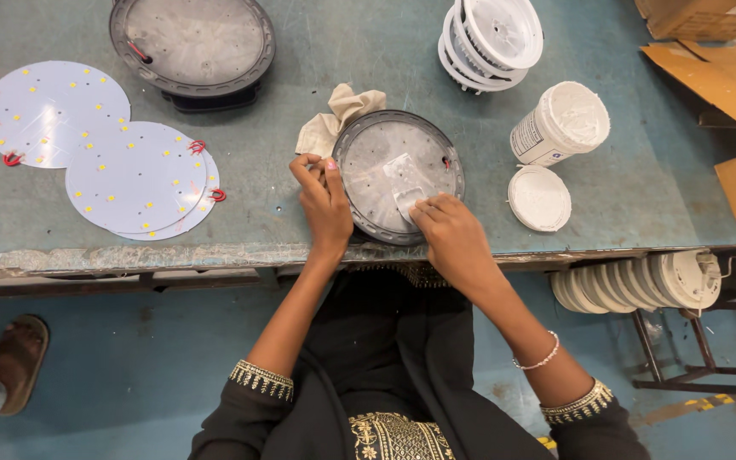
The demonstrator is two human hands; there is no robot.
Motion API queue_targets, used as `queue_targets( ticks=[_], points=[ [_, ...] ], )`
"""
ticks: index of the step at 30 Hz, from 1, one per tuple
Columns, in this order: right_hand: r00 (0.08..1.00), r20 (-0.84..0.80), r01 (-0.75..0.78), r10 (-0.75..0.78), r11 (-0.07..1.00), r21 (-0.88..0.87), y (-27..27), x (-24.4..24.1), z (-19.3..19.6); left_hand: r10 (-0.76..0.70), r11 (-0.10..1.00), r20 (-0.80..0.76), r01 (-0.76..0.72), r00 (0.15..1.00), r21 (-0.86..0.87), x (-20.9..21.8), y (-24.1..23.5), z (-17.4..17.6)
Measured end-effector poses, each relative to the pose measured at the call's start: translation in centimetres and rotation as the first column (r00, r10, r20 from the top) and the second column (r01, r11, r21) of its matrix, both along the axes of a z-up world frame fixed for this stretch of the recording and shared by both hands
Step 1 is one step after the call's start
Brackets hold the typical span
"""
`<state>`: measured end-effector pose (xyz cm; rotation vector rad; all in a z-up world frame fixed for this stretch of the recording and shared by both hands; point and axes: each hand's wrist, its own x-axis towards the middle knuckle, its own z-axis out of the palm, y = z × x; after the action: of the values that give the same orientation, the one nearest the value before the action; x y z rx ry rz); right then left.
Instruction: The person applies a white substance from a container onto metal plates using a small spreader, then places circular LED circuit boards onto the prepared plates.
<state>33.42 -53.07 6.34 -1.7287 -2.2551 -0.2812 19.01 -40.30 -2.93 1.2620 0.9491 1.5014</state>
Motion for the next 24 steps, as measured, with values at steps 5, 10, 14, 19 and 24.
queue_targets(
  ticks=[5,10,14,19,24],
  points=[
    [1.000,-0.011,-0.026,0.025,0.999,-0.034,-0.1,0.4,1.4,0.002,1.000,0.023,-0.002,1.000,0.019,0.0,0.3,0.0],
    [0.968,-0.243,0.023,-0.067,0.983,-0.182,1.9,3.3,3.3,-0.004,1.000,0.032,0.003,0.999,0.013,0.1,0.5,-0.3],
    [0.906,-0.342,0.050,-0.249,0.866,-0.498,6.1,6.6,3.1,0.000,1.000,0.025,0.000,1.000,0.002,0.0,0.5,-0.5],
    [0.979,-0.161,0.017,-0.126,0.835,-0.550,11.8,9.4,0.4,0.003,1.000,0.012,-0.003,1.000,0.011,0.0,0.6,-0.4],
    [0.986,0.042,0.151,-0.162,0.754,-0.639,14.7,9.8,-1.4,0.005,1.000,-0.014,-0.005,1.000,0.000,0.0,0.6,-0.4]
  ],
)
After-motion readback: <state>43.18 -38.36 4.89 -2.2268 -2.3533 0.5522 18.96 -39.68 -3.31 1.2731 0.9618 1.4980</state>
